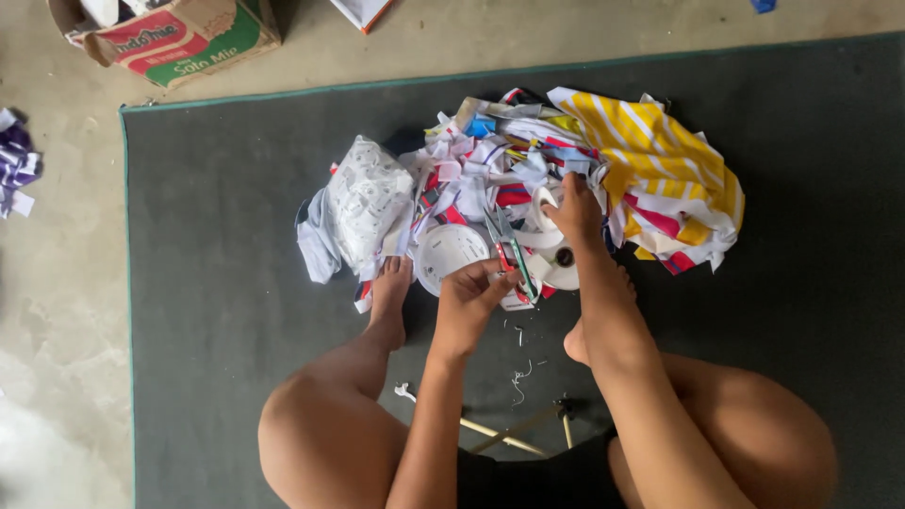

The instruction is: Cutting garment labels from fabric scraps using scissors

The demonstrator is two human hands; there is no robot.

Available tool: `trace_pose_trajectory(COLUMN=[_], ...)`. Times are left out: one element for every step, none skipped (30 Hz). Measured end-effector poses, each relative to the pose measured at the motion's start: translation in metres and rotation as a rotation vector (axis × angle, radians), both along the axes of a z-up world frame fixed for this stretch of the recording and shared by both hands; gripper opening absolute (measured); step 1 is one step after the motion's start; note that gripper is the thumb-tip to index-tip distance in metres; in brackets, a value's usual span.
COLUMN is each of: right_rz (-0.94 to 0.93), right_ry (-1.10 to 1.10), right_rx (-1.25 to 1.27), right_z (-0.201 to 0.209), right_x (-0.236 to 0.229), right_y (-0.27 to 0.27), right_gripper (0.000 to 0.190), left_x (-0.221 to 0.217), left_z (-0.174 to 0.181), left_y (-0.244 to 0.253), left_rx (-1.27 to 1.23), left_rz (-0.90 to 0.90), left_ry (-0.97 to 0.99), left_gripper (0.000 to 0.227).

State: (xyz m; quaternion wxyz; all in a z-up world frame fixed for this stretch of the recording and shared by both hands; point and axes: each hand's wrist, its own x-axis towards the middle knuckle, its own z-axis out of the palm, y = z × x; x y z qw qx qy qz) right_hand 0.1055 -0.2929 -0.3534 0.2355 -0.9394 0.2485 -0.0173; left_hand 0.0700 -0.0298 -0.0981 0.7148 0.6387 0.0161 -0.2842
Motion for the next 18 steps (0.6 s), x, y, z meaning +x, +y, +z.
trace_pose_trajectory(right_rz=[0.002, -0.019, -0.039, -0.041, -0.057, -0.073, -0.073, -0.147, -0.222, -0.219, -0.291, -0.37, -0.375, -0.462, -0.548, -0.549, -0.537, -0.523], right_ry=[0.001, -0.001, -0.004, -0.006, -0.011, -0.021, -0.029, -0.038, -0.047, -0.044, -0.083, -0.126, -0.127, -0.095, -0.063, -0.061, -0.074, -0.089], right_rx=[0.001, -0.055, -0.111, -0.112, -0.141, -0.169, -0.169, -0.199, -0.229, -0.228, -0.237, -0.248, -0.251, -0.23, -0.208, -0.209, -0.187, -0.166], right_z=[-0.001, -0.002, -0.004, -0.011, -0.018, -0.024, -0.02, -0.018, -0.017, -0.027, -0.038, -0.047, -0.042, -0.037, -0.032, -0.036, -0.041, -0.046], right_x=[0.002, 0.001, 0.0, -0.003, -0.005, -0.002, 0.002, 0.0, -0.002, -0.001, 0.001, 0.005, 0.006, 0.007, 0.007, 0.006, 0.005, 0.006], right_y=[0.002, 0.005, 0.007, 0.008, 0.008, 0.01, 0.012, 0.015, 0.019, 0.012, 0.004, -0.007, -0.01, -0.013, -0.016, -0.021, -0.026, -0.032], right_gripper=[0.059, 0.064, 0.07, 0.07, 0.072, 0.074, 0.074, 0.07, 0.066, 0.066, 0.057, 0.05, 0.05, 0.053, 0.056, 0.056, 0.057, 0.057], left_x=[0.001, 0.001, 0.001, -0.001, -0.002, -0.001, 0.002, 0.001, -0.001, -0.002, -0.003, -0.001, 0.0, 0.0, 0.0, -0.001, -0.002, -0.002], left_z=[-0.002, -0.004, -0.005, -0.001, 0.004, 0.009, 0.012, 0.014, 0.015, 0.015, 0.014, 0.013, 0.014, 0.015, 0.016, 0.016, 0.016, 0.016], left_y=[0.001, 0.001, 0.002, 0.001, 0.0, 0.0, 0.0, 0.0, 0.001, 0.002, 0.002, 0.001, 0.001, 0.001, 0.001, 0.0, -0.001, -0.003], left_rx=[0.001, -0.025, -0.05, -0.052, -0.058, -0.064, -0.065, -0.065, -0.065, -0.064, -0.056, -0.051, -0.053, -0.06, -0.067, -0.068, -0.075, -0.084], left_rz=[0.002, 0.001, 0.001, -0.001, 0.003, 0.008, 0.008, 0.007, 0.005, 0.008, 0.007, -0.001, -0.006, -0.004, -0.003, -0.003, -0.01, -0.016], left_ry=[0.001, -0.007, -0.015, -0.017, -0.015, -0.018, -0.026, -0.033, -0.039, -0.036, -0.043, -0.056, -0.057, -0.053, -0.05, -0.048, -0.052, -0.058], left_gripper=[0.014, 0.015, 0.015, 0.015, 0.014, 0.014, 0.014, 0.014, 0.015, 0.015, 0.016, 0.017, 0.017, 0.016, 0.015, 0.015, 0.016, 0.016])
